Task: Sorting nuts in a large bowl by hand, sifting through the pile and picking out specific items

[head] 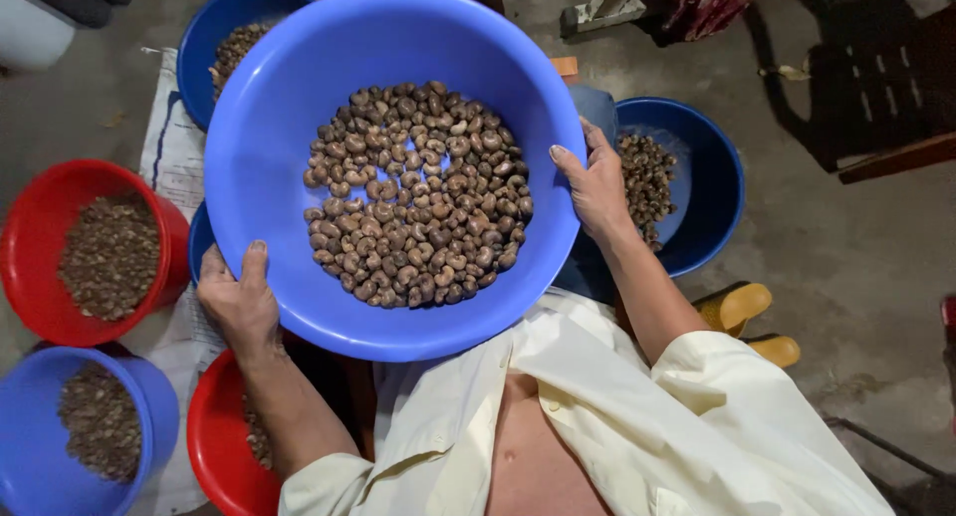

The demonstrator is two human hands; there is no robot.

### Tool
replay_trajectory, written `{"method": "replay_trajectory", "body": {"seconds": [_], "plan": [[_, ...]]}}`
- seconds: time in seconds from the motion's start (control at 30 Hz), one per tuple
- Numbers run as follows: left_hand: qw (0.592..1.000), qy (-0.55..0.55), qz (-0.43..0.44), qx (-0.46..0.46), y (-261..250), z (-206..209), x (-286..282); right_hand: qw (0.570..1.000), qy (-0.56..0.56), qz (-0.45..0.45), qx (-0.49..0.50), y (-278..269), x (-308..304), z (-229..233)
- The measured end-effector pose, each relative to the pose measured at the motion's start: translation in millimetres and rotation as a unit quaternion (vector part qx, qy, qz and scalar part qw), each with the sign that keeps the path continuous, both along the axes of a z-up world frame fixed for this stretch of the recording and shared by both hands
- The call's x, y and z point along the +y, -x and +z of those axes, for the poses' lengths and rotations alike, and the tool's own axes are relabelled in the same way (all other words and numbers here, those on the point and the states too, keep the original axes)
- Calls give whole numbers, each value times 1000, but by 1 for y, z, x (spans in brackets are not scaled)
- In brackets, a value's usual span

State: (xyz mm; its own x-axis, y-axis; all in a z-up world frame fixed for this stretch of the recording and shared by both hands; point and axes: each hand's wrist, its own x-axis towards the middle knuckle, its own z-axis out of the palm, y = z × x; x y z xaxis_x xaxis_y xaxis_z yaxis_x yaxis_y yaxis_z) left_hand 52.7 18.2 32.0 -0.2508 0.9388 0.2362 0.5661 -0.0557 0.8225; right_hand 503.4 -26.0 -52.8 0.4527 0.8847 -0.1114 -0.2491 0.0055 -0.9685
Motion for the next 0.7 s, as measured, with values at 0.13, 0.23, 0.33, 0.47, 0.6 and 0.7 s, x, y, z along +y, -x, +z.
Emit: {"method": "replay_trajectory", "body": {"seconds": [0.13,0.23,0.33,0.47,0.6,0.7], "plan": [[999,-6,-3,31,-9,7,5,1000,3,6,11,-4,0,-18],[999,4,-18,36,-23,26,10,1000,-1,-7,7,-10,-6,-30],[999,3,-32,31,-41,38,28,999,-6,-31,19,-15,-8,-34],[998,3,-47,40,-49,38,52,997,3,-60,47,-11,-8,-45],[998,17,-47,47,-40,13,82,996,16,-74,54,-13,-5,-58],[997,31,-60,45,-38,-4,97,995,27,-81,51,-12,-1,-55]]}}
